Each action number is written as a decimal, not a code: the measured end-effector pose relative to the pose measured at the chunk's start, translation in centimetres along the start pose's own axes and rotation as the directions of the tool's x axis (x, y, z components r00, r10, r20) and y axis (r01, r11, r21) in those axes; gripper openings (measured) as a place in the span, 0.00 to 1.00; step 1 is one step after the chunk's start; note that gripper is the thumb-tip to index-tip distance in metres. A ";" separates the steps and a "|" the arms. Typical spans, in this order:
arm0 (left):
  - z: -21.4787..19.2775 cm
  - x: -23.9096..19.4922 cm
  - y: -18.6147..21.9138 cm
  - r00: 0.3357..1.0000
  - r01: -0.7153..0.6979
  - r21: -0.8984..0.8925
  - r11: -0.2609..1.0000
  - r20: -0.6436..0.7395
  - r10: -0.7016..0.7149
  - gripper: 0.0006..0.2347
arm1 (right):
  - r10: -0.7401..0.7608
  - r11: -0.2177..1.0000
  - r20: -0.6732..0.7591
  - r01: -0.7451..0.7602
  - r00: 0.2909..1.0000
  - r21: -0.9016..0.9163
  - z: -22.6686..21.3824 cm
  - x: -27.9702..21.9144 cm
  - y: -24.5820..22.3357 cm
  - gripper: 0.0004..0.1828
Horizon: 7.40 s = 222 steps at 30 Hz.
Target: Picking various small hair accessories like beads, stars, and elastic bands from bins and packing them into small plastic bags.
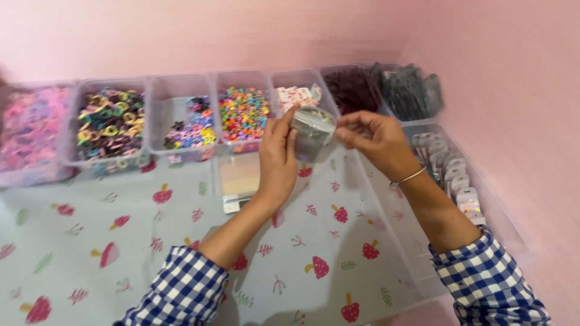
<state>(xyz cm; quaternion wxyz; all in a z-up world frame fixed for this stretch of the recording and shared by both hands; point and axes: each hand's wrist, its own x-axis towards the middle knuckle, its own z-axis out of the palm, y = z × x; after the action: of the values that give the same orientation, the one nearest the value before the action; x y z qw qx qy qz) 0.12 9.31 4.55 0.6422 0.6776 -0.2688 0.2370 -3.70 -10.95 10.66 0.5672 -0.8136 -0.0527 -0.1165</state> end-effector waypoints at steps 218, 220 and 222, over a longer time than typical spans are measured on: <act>-25.2 -6.4 -11.4 0.990 0.135 0.421 0.897 -0.094 -0.105 0.29 | 0.116 0.598 0.706 0.518 0.699 -0.612 33.4 22.7 9.7 0.13; -25.3 -6.3 -11.3 0.989 0.143 0.409 0.901 -0.089 -0.117 0.30 | 0.095 0.561 0.718 0.559 0.689 -0.610 33.9 22.7 9.8 0.15; -25.2 -6.4 -11.3 0.985 0.169 0.406 0.898 -0.090 -0.144 0.30 | 0.081 0.506 0.716 0.590 0.694 -0.629 34.2 22.6 10.0 0.14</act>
<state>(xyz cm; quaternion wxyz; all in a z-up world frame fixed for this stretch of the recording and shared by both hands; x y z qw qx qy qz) 3.58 35.23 -6.53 0.5092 0.8100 -0.1387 0.2556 24.82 16.44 -4.09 0.0289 -0.9434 -0.3202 0.0819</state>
